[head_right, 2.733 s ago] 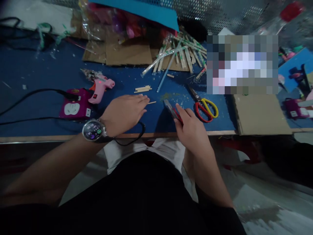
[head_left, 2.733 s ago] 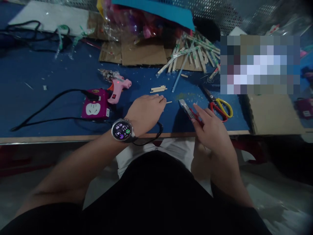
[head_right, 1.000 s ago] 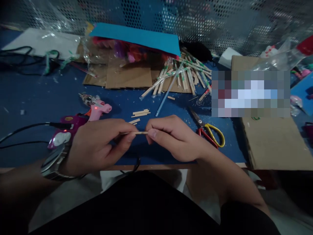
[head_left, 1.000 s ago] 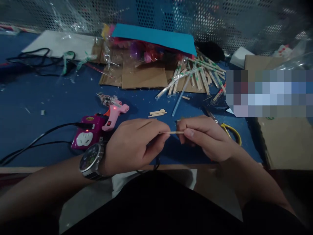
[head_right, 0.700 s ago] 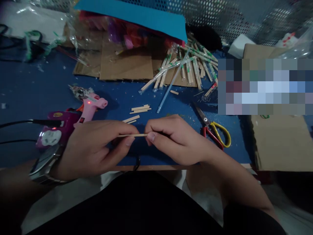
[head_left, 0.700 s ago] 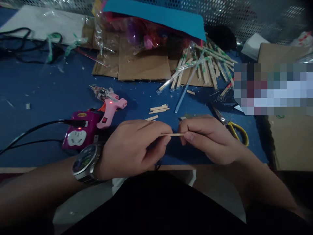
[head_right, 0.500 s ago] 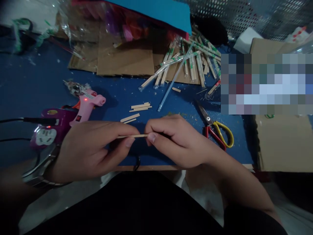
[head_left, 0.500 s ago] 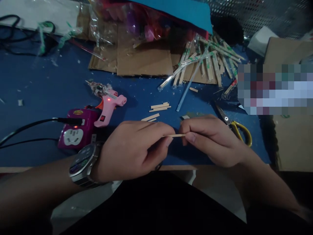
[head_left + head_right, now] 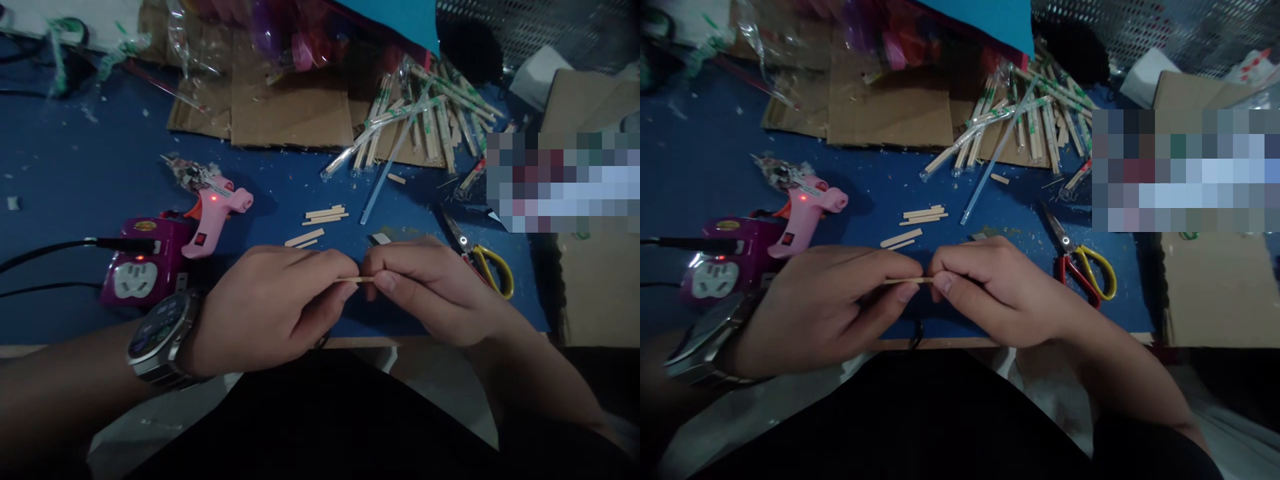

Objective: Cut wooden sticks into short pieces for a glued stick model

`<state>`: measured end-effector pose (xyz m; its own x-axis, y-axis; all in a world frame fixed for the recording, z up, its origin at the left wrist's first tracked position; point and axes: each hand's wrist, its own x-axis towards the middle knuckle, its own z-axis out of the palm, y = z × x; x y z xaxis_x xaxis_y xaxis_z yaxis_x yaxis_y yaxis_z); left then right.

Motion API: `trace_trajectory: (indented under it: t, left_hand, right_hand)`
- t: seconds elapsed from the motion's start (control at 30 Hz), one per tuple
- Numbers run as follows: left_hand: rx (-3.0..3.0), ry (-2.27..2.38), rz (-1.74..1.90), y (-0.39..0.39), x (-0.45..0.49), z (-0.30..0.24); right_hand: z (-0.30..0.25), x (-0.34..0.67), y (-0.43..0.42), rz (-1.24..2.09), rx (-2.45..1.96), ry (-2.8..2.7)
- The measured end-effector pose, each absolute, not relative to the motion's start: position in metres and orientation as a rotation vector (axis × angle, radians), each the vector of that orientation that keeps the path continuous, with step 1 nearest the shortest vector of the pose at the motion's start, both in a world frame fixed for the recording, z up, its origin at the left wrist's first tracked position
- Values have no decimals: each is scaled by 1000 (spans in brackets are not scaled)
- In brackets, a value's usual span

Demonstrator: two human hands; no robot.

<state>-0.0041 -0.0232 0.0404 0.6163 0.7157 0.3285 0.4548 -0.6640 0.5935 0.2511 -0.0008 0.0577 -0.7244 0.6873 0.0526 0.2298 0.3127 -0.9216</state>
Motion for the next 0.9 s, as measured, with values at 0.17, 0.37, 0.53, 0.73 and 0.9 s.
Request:
trace_trajectory:
  t: [0.17,0.37,0.53,0.73,0.9]
  left_hand:
    - [2400,904,748,-24,-4,39]
    - [2348,876,734,-20,-6,40]
    - [2364,892,687,-19,-6,41]
    - [2311,839,700,-19,-5,41]
    - [2305,847,666,-17,-6,43]
  right_hand:
    - [57,251,-1,1399,-828,-2163]
    - [53,253,0,1339,-791,-2235]
    - [57,253,0,1423,-778,-2201]
    - [59,255,1,1460,-722,-2237]
    - [56,254,0,1456,-690,-2231]
